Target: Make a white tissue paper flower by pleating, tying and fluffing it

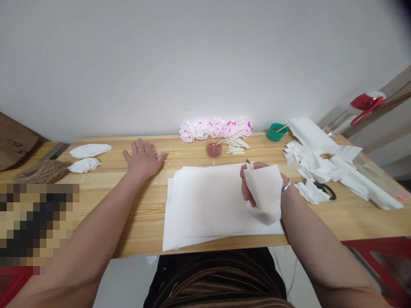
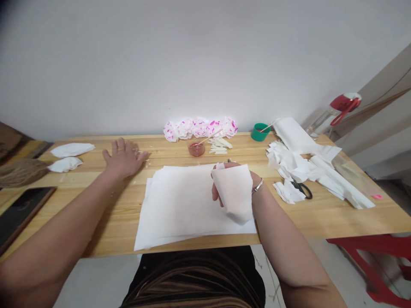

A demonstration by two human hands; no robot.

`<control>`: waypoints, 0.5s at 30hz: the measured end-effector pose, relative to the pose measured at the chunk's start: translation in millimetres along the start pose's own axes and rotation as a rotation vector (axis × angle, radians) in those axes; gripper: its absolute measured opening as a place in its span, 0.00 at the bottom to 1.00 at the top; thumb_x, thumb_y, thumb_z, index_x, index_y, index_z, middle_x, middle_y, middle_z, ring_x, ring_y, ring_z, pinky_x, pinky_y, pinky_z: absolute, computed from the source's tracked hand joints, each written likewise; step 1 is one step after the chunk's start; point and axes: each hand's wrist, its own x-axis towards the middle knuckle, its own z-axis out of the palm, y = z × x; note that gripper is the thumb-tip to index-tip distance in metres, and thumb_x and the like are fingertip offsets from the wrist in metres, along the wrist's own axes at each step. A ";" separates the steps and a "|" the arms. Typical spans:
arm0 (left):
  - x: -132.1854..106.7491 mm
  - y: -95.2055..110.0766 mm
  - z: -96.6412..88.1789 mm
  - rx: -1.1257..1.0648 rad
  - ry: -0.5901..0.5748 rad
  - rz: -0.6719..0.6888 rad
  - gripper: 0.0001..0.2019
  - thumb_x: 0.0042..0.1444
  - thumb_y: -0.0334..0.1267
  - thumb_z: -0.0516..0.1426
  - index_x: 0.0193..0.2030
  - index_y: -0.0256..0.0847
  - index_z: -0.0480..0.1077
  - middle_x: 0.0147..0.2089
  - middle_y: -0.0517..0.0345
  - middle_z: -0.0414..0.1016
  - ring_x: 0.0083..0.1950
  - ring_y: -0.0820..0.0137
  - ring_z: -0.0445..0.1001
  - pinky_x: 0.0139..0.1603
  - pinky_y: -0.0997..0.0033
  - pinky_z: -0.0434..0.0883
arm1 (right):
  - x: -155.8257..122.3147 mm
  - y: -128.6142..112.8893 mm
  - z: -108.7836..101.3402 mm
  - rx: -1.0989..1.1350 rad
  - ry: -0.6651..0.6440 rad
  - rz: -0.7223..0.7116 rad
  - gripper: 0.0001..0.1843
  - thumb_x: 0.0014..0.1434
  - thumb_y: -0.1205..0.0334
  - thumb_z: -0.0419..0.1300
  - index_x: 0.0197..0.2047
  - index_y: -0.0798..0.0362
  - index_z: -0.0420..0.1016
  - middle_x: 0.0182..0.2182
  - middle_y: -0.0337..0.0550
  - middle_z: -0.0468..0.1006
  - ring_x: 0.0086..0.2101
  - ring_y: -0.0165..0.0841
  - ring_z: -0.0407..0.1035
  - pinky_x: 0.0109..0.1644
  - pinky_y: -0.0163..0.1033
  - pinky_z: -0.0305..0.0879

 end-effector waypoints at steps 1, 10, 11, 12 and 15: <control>5.6 -4.3 2.4 -0.029 -0.042 0.002 0.41 0.57 0.61 0.38 0.68 0.30 0.46 0.71 0.33 0.38 0.70 0.42 0.37 0.60 0.34 0.43 | 0.3 0.3 0.0 0.000 -0.002 0.003 0.21 0.47 0.45 0.61 0.36 0.52 0.63 0.25 0.48 0.80 0.21 0.41 0.74 0.18 0.41 0.67; -67.3 -49.8 2.8 -0.204 -0.214 0.692 0.26 0.64 0.45 0.39 0.67 0.42 0.51 0.69 0.54 0.50 0.70 0.66 0.48 0.68 0.59 0.47 | -2.1 0.6 0.8 0.033 0.013 0.011 0.17 0.51 0.48 0.58 0.35 0.53 0.65 0.26 0.49 0.80 0.21 0.41 0.74 0.19 0.41 0.68; -90.5 -59.3 0.4 -0.200 -0.209 0.704 0.26 0.64 0.44 0.41 0.68 0.44 0.49 0.69 0.55 0.50 0.70 0.65 0.48 0.68 0.59 0.47 | -2.8 0.2 2.5 0.026 0.026 -0.021 0.16 0.51 0.50 0.59 0.35 0.53 0.66 0.26 0.48 0.80 0.22 0.41 0.74 0.20 0.40 0.68; -114.5 -69.2 -2.0 -0.198 -0.195 0.711 0.26 0.63 0.42 0.43 0.68 0.46 0.47 0.70 0.56 0.50 0.70 0.65 0.48 0.68 0.58 0.49 | -3.2 -0.4 4.5 0.013 0.046 -0.054 0.15 0.51 0.52 0.60 0.35 0.53 0.67 0.26 0.48 0.80 0.22 0.39 0.74 0.21 0.40 0.68; -181.7 -98.9 -7.5 -0.200 -0.148 0.678 0.29 0.61 0.39 0.47 0.69 0.53 0.44 0.69 0.60 0.51 0.68 0.64 0.53 0.67 0.57 0.53 | -1.1 -1.7 11.5 -0.078 0.119 -0.087 0.12 0.48 0.57 0.63 0.33 0.56 0.72 0.27 0.46 0.79 0.25 0.35 0.73 0.26 0.38 0.68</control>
